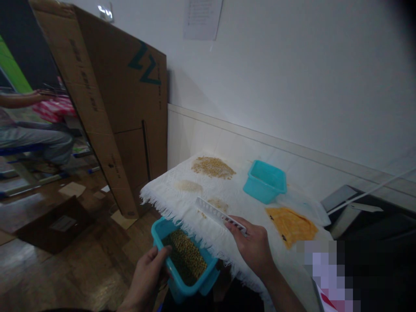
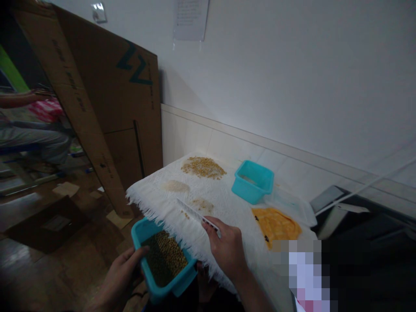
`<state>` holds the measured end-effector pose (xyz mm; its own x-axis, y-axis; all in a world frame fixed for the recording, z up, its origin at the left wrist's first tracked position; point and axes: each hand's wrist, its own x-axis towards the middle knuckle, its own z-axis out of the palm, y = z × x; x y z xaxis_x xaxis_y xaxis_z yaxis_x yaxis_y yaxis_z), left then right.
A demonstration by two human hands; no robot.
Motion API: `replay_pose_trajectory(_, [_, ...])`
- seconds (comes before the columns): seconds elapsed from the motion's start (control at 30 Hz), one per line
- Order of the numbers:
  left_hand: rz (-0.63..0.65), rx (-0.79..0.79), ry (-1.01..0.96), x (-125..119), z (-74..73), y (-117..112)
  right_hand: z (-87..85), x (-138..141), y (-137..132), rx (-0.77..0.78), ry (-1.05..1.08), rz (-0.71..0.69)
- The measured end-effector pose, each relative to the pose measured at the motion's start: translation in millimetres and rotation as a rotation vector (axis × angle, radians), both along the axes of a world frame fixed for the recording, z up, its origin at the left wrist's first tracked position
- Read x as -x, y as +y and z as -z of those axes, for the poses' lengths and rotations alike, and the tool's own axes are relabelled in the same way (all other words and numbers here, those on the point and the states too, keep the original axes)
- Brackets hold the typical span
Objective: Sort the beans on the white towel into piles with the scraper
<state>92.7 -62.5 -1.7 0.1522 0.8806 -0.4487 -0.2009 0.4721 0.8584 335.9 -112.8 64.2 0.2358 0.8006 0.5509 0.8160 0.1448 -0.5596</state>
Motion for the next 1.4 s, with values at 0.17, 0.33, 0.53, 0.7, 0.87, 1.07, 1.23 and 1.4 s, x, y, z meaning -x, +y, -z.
replay_pose_trajectory(0.17, [0.020,0.004,-0.020,0.6,-1.8,0.2,0.0,10.3,-11.0,-0.046,-0.026,-0.060])
replay_pose_trajectory(0.33, [-0.001,0.022,-0.015,0.3,-0.7,0.9,-3.1,16.6,-25.9,-0.070,-0.077,-0.060])
replay_pose_trajectory(0.53, [-0.004,-0.003,-0.016,-0.2,1.2,1.5,-1.3,-34.3,-26.8,-0.118,-0.130,0.300])
replay_pose_trajectory(0.7, [0.017,-0.001,-0.012,-0.7,5.9,2.1,12.3,-57.2,-17.2,-0.070,-0.131,0.342])
replay_pose_trajectory(0.87, [0.024,-0.001,0.015,-1.2,4.9,1.9,10.7,-44.8,-10.9,-0.031,-0.103,0.259])
replay_pose_trajectory(1.07, [0.026,-0.021,0.015,0.7,6.3,3.3,6.5,-39.3,-12.3,-0.019,-0.038,0.210])
replay_pose_trajectory(1.23, [0.032,-0.004,0.021,0.6,5.0,2.1,4.6,-36.3,-13.3,0.001,-0.027,0.189])
replay_pose_trajectory(1.4, [0.012,-0.006,0.028,-1.6,7.1,3.5,1.7,-30.9,-12.9,0.002,-0.028,0.155])
